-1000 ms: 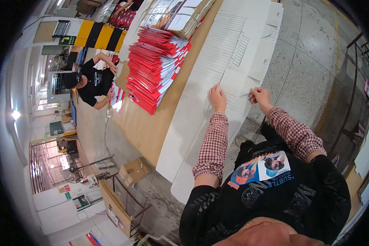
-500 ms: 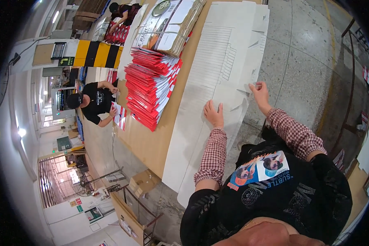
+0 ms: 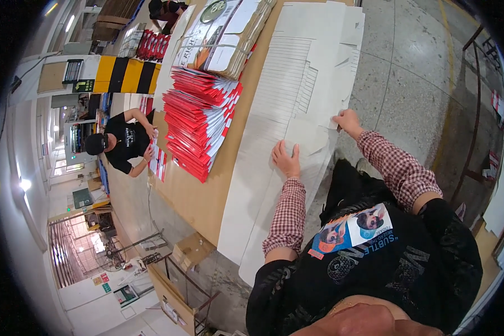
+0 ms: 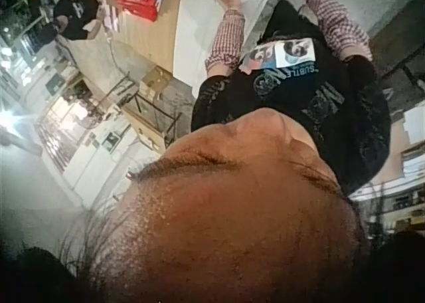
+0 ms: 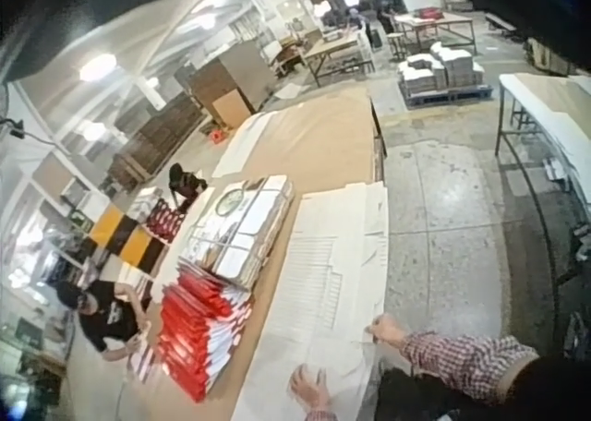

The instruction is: Manually folding and stacking large printed paper or cardboard sheets on a workshop table.

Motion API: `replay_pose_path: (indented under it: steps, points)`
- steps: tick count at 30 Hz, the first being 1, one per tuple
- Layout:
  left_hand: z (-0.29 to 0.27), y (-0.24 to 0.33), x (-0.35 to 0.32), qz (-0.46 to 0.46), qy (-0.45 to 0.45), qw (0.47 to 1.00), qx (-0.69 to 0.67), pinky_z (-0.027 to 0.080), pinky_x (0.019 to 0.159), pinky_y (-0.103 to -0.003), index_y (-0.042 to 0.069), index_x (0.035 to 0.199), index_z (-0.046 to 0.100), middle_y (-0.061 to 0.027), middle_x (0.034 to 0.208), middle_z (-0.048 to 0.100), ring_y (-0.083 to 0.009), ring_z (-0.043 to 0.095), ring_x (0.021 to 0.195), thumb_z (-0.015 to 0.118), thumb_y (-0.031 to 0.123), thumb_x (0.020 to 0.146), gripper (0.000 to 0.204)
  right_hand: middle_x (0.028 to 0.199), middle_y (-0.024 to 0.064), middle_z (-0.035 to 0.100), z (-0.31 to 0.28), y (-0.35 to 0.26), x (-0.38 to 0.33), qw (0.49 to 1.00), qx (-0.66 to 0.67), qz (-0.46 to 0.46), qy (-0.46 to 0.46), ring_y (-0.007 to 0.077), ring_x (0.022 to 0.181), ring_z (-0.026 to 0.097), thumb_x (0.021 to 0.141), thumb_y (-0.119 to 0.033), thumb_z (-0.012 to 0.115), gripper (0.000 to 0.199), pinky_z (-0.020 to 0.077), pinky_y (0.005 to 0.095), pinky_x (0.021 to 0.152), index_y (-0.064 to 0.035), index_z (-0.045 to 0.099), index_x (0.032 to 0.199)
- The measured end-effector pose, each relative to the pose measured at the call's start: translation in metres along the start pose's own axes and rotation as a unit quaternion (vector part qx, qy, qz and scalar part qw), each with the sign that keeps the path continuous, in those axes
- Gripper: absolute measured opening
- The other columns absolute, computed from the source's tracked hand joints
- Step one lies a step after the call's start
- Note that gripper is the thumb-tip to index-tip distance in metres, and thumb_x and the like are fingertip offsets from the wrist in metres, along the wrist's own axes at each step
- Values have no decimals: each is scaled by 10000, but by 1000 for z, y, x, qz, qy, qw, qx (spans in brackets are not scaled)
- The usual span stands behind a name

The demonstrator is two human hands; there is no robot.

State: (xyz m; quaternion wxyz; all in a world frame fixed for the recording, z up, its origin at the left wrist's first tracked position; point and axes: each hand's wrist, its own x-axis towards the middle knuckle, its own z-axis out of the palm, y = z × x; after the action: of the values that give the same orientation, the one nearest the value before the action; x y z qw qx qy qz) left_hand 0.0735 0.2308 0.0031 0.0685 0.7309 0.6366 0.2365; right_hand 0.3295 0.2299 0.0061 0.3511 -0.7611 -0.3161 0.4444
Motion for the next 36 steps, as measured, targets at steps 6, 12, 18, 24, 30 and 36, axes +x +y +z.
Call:
replay_pose_path:
  steps: [6, 12, 18, 24, 30, 36]
  points:
    - [-2, -6, 0, 0, -5, 1000, -24, 257, 952, -434, 71, 1148, 493, -84, 1173, 470, -263, 378, 1127, 635, 336, 764, 488, 490, 90, 558, -14, -17, -14, 999, -38, -6, -20, 172, 469, 550, 704, -342, 662, 389, 429, 319, 483, 3, 587, 540]
    - [-3, 3, 1, 4, -6, 999, -37, 268, 946, -424, 46, 1167, 470, -116, 1182, 461, -290, 373, 1124, 616, 324, 775, 503, 591, 42, 524, -47, 15, 28, 968, 203, 59, 139, 128, 510, 484, 801, -396, 587, 412, 407, 292, 499, 7, 585, 714]
    - [-12, -5, -8, -73, 48, 981, -173, 258, 976, -455, 9, 1202, 432, -184, 1209, 433, -342, 330, 1177, 587, 280, 798, 511, 759, 23, 535, -88, 11, 102, 910, 355, 112, 181, 113, 620, 518, 858, -341, 524, 308, 408, 264, 541, -35, 540, 893]
    - [-18, 31, 128, -24, 54, 988, -142, 360, 921, -399, -15, 1082, 533, -162, 1113, 523, -315, 475, 1047, 515, 40, 811, 276, 955, 79, 558, -149, -2, 151, 894, 422, 119, 94, 172, 888, 533, 878, -426, 454, 462, 406, 332, 780, -10, 524, 1065]
    - [96, 86, 333, 141, -48, 980, -135, 337, 945, -404, -36, 1237, 388, -233, 1220, 442, -346, 412, 1145, 509, 134, 817, 469, 1419, 185, 187, -156, -29, 170, 843, 523, 117, 44, 280, 1297, 236, 854, -560, 399, 838, 185, 383, 1057, 44, 122, 1364]
    - [167, 132, 426, 1, -165, 985, -49, 376, 898, -404, -26, 1169, 468, -238, 1157, 484, -375, 457, 1078, 492, 178, 805, 418, 1425, 166, 176, -170, -30, 193, 784, 600, 158, 20, 257, 1306, 214, 835, -603, 381, 883, 190, 361, 1060, 44, 97, 1364]
